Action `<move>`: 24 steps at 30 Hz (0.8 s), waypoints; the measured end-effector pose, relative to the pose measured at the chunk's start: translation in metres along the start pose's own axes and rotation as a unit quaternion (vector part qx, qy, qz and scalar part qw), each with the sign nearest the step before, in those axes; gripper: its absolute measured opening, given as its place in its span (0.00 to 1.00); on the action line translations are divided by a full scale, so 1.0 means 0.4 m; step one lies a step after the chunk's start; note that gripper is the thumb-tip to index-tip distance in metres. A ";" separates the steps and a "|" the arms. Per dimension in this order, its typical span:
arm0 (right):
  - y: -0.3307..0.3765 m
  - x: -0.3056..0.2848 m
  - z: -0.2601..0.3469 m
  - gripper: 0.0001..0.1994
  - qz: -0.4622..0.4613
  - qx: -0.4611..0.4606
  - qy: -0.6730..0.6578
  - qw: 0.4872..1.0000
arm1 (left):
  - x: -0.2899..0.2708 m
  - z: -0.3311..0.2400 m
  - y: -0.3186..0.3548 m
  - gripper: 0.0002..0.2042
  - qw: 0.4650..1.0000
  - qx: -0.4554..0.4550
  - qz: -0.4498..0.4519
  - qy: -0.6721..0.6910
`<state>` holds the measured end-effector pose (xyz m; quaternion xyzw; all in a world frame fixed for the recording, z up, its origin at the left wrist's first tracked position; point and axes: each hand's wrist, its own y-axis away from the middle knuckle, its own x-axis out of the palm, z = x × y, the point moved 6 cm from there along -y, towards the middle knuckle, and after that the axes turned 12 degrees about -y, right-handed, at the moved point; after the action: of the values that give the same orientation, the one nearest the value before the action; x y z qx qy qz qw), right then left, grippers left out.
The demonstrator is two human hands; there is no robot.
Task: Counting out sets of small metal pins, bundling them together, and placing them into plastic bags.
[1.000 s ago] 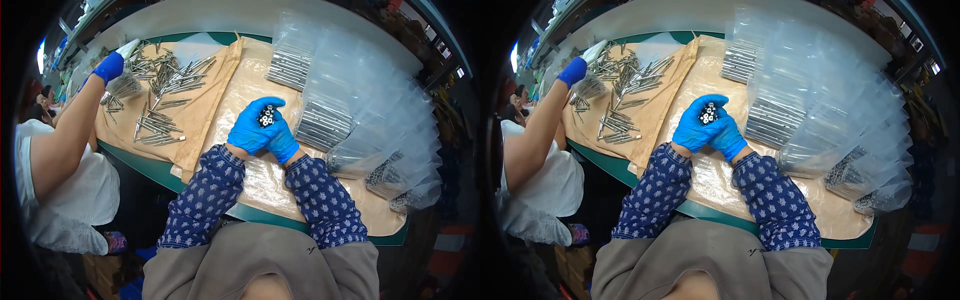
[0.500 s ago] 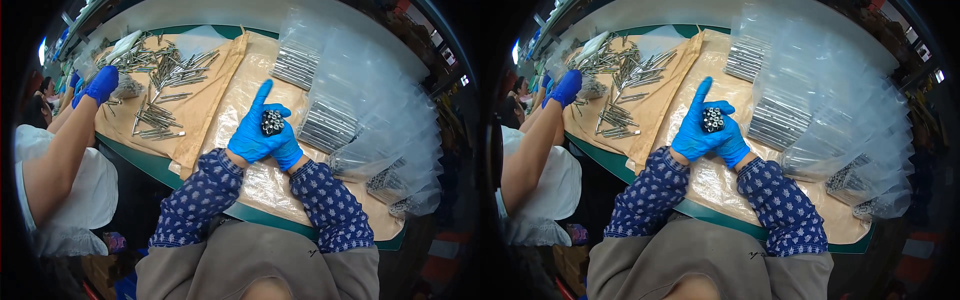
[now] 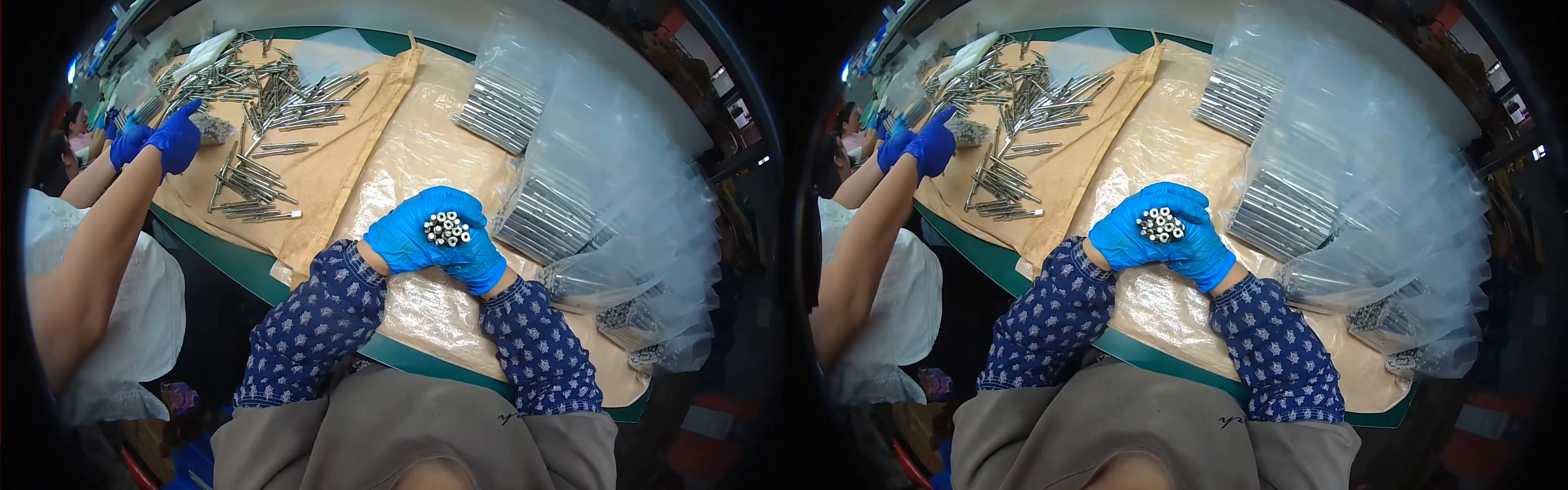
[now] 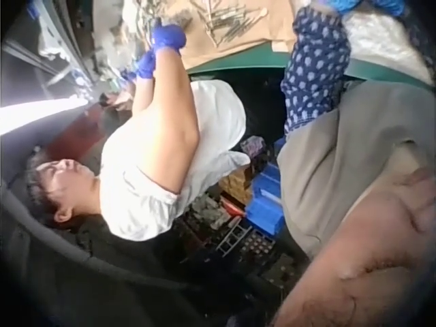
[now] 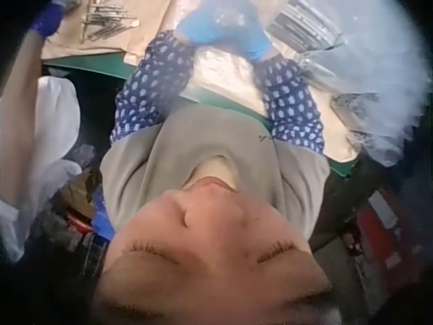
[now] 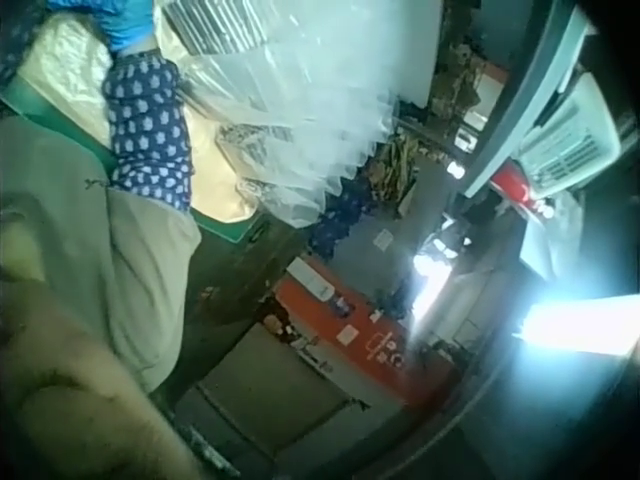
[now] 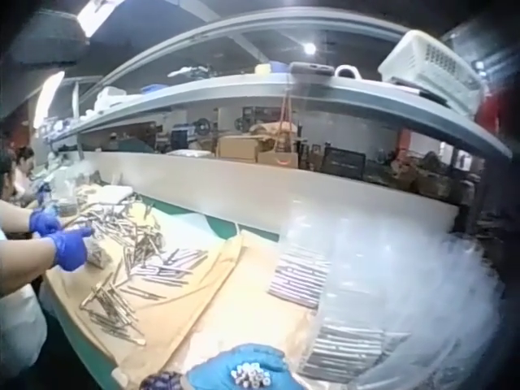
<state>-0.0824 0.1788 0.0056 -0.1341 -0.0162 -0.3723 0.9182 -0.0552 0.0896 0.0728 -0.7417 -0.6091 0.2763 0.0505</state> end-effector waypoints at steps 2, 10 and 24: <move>0.000 -0.007 -0.016 0.24 0.017 -0.006 0.022 1.000 | 0.002 0.001 -0.007 0.21 1.000 0.008 0.015 -0.013; -0.020 0.007 0.081 0.29 0.031 -0.016 0.121 0.992 | 0.008 0.026 -0.002 0.28 0.992 -0.076 0.031 0.101; 0.047 -0.008 0.150 0.25 -0.099 -0.076 0.254 0.959 | 0.012 0.059 -0.001 0.23 0.973 -0.153 -0.005 0.172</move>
<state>-0.0678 0.2093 0.0586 -0.1025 0.2330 -0.4833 0.8376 -0.0662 0.0879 0.0514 -0.7740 -0.6301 0.0473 0.0418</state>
